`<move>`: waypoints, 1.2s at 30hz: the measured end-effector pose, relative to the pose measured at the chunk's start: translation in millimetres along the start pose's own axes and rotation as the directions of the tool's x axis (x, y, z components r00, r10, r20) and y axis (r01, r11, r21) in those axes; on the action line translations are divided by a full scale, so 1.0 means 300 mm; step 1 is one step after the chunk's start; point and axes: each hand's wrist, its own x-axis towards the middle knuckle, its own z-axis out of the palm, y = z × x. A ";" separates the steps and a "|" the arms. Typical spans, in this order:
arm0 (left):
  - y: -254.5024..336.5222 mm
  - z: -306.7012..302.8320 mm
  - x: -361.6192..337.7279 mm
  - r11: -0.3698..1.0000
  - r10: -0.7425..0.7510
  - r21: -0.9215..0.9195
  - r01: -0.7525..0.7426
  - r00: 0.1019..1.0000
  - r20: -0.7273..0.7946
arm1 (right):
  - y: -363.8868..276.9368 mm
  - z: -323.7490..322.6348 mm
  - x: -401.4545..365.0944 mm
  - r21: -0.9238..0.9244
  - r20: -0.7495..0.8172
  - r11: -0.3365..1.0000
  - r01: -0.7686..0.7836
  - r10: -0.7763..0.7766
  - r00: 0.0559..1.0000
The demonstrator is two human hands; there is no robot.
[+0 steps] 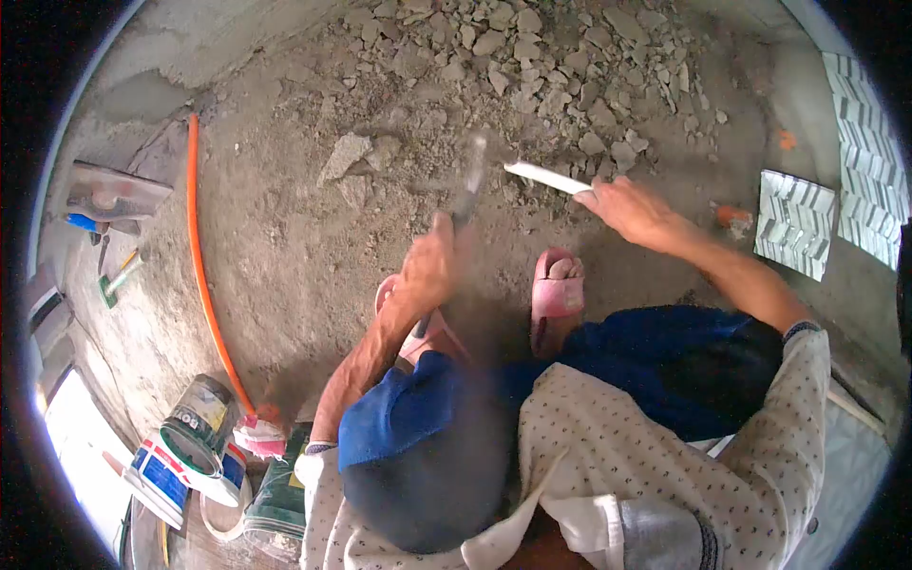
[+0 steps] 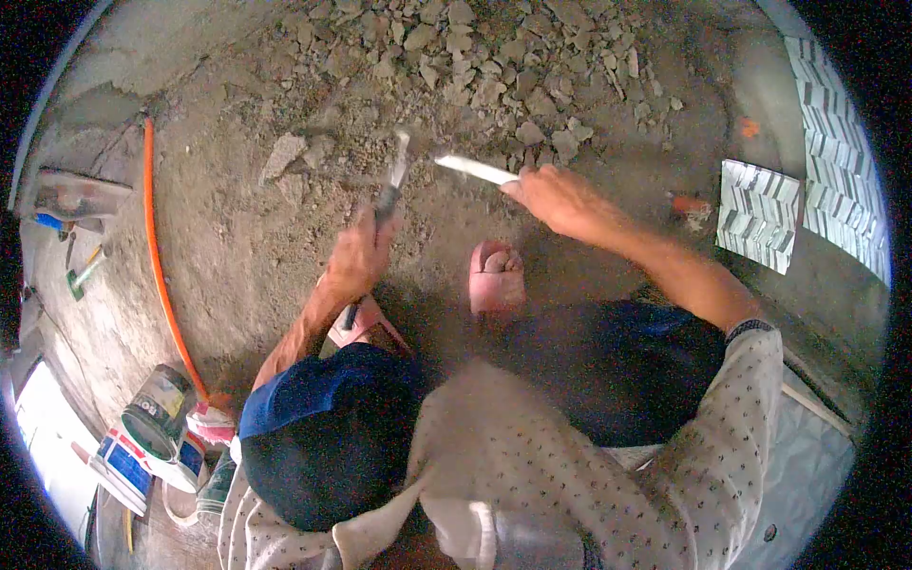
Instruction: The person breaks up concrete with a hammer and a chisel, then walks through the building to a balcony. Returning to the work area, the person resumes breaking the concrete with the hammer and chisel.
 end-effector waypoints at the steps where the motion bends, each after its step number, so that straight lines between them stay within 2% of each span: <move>1: -0.018 0.011 -0.014 0.995 0.071 0.062 -0.079 0.990 0.118 | 0.007 0.009 0.004 -0.010 -0.006 1.000 0.008 -0.008 1.000; 2: -0.043 0.013 -0.012 0.996 0.069 0.052 -0.075 0.992 0.104 | 0.015 0.014 0.008 -0.018 -0.014 1.000 0.014 -0.014 1.000; 4: 0.028 -0.073 0.009 0.997 0.056 0.039 -0.060 0.995 0.087 | 0.026 0.031 0.005 0.006 0.012 1.000 0.018 -0.018 1.000; 7: 0.196 -0.219 0.066 0.941 -0.243 -0.245 0.232 0.970 -0.013 | 0.066 0.083 0.022 -0.050 -0.045 0.996 0.073 -0.075 0.996; 8: 0.221 -0.222 0.078 0.922 -0.274 -0.302 0.240 0.959 -0.074 | 0.076 0.105 0.020 -0.086 -0.071 0.992 0.095 -0.101 0.992; 10: 0.257 -0.220 0.108 0.877 -0.338 -0.421 0.230 0.919 -0.202 | 0.038 0.054 -0.012 -0.006 -0.078 0.998 0.064 -0.064 0.995; 11: 0.210 -0.179 0.093 0.941 -0.235 -0.287 0.180 0.957 -0.170 | 0.024 0.032 -0.023 0.029 -0.081 0.998 0.050 -0.048 0.996; 13: 0.054 -0.049 0.043 0.999 -0.044 -0.017 0.043 0.996 -0.076 | 0.028 0.028 -0.008 -0.028 -0.060 0.998 0.051 -0.053 0.997; 16: 0.054 -0.057 -0.013 0.947 0.139 0.288 -0.144 0.990 0.036 | 0.030 0.020 0.000 -0.043 -0.036 0.996 0.077 -0.079 0.996; 17: 0.055 -0.072 0.004 0.977 0.070 0.200 -0.072 0.997 0.015 | 0.036 0.022 -0.002 -0.032 -0.028 0.996 0.083 -0.084 0.996; 19: 0.184 -0.206 0.068 0.996 -0.092 0.022 0.092 0.996 0.000 | 0.038 0.040 -0.001 0.007 -0.014 0.997 0.071 -0.071 0.997; 20: 0.224 -0.253 0.099 0.985 -0.145 -0.102 0.139 0.987 -0.061 | 0.043 0.045 0.005 0.027 -0.014 0.998 0.062 -0.061 0.998; 22: 0.279 -0.301 0.134 0.911 -0.268 -0.359 0.201 0.952 -0.147 | 0.096 0.109 0.026 -0.004 -0.070 0.979 0.205 -0.205 0.976; 23: 0.274 -0.272 0.131 0.906 -0.267 -0.389 0.169 0.939 -0.216 | 0.124 0.130 0.036 -0.031 -0.100 0.961 0.276 -0.278 0.955; 25: 0.221 -0.167 0.123 0.896 -0.264 -0.435 0.087 0.892 -0.366 | 0.053 0.053 0.008 -0.024 -0.065 0.993 0.117 -0.118 0.991; 26: 0.182 -0.130 0.084 0.981 -0.179 -0.127 0.148 0.941 -0.287 | 0.023 0.023 -0.001 -0.022 -0.044 0.999 0.040 -0.041 0.998; 27: 0.113 -0.086 0.058 0.989 -0.145 0.003 0.146 0.985 -0.089 | 0.019 0.011 0.003 -0.034 -0.030 0.998 0.061 -0.062 0.998; 28: 0.034 -0.043 0.034 0.985 -0.132 0.128 0.116 0.984 0.120 | 0.018 0.003 0.007 -0.045 -0.015 0.996 0.081 -0.082 0.997; 29: -0.009 -0.028 0.019 0.968 -0.139 0.242 0.060 0.935 0.326 | 0.019 0.001 0.007 -0.055 0.003 0.993 0.100 -0.100 0.995; 32: 0.088 -0.175 0.072 0.991 -0.063 0.126 0.041 0.983 0.174 | 0.024 0.008 -0.003 -0.088 -0.030 0.989 0.122 -0.126 0.992; 35: 0.243 -0.295 0.128 0.928 -0.299 -0.263 0.265 0.949 -0.100 | 0.036 0.037 0.008 -0.023 0.033 0.999 0.024 -0.023 0.999; 36: 0.250 -0.282 0.130 0.915 -0.291 -0.336 0.223 0.942 -0.166 | 0.036 0.037 -0.005 -0.026 0.020 0.999 0.042 -0.041 0.999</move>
